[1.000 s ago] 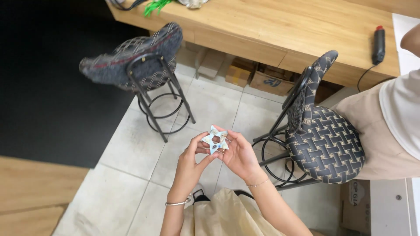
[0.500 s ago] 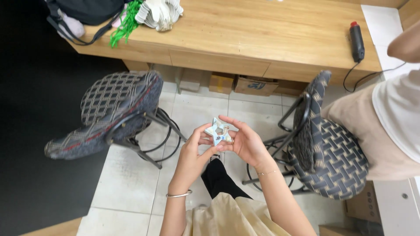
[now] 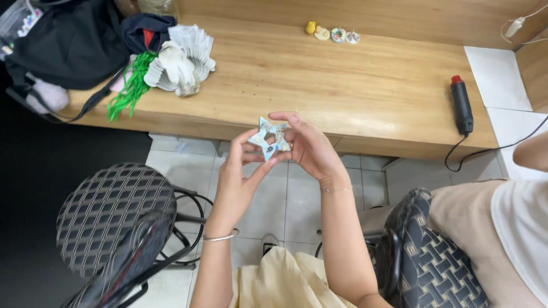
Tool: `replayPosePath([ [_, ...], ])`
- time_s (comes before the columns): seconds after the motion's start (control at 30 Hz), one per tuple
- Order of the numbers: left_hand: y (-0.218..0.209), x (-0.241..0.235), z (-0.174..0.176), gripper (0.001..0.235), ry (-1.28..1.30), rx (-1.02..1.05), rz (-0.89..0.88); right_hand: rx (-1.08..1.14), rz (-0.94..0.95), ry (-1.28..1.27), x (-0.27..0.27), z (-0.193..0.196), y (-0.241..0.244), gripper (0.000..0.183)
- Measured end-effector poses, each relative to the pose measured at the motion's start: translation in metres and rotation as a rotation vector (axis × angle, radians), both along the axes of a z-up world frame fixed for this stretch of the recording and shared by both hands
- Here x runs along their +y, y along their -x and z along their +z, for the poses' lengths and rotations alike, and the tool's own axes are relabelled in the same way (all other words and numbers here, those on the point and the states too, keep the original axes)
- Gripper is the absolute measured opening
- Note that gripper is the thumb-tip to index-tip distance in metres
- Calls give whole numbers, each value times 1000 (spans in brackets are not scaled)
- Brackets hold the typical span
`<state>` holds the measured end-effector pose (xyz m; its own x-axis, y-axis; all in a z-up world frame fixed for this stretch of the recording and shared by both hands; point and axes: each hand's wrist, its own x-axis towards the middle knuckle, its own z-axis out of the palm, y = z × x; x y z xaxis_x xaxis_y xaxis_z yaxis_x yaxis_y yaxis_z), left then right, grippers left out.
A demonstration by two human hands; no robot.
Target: The recorder walks to a display shelf, selects a star-shaped decorative candle, and returns to a workbench to place it.
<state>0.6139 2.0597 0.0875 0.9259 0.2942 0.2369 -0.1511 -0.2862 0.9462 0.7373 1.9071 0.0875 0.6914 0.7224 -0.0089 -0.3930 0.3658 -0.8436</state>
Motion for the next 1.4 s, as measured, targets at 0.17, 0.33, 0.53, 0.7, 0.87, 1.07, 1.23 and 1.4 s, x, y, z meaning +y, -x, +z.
replayPosePath([
  [0.17,-56,6,-9,64,-6,-22,-96,-10,-48,-13,-10,-16,-49,48],
  [0.33,-107,15,-31,65,53,86,-160,70,-41,7,-22,-30,-78,49],
  [0.53,-187,30,-47,62,66,86,-238,80,-150,206,-15,-35,-122,55],
  [0.7,-265,51,-61,59,236,69,-356,-86,-291,331,6,-49,-181,70],
  [0.87,-339,81,-75,58,253,119,-442,-182,-392,499,33,-65,-242,70],
  [1.07,-405,118,-86,60,258,204,-518,-247,-494,598,66,-74,-295,57],
  [1.23,-432,131,-103,76,252,251,-530,-541,-619,924,79,-77,-321,51],
  [1.4,-436,136,-128,79,146,418,-460,-515,-581,969,70,-113,-361,48],
])
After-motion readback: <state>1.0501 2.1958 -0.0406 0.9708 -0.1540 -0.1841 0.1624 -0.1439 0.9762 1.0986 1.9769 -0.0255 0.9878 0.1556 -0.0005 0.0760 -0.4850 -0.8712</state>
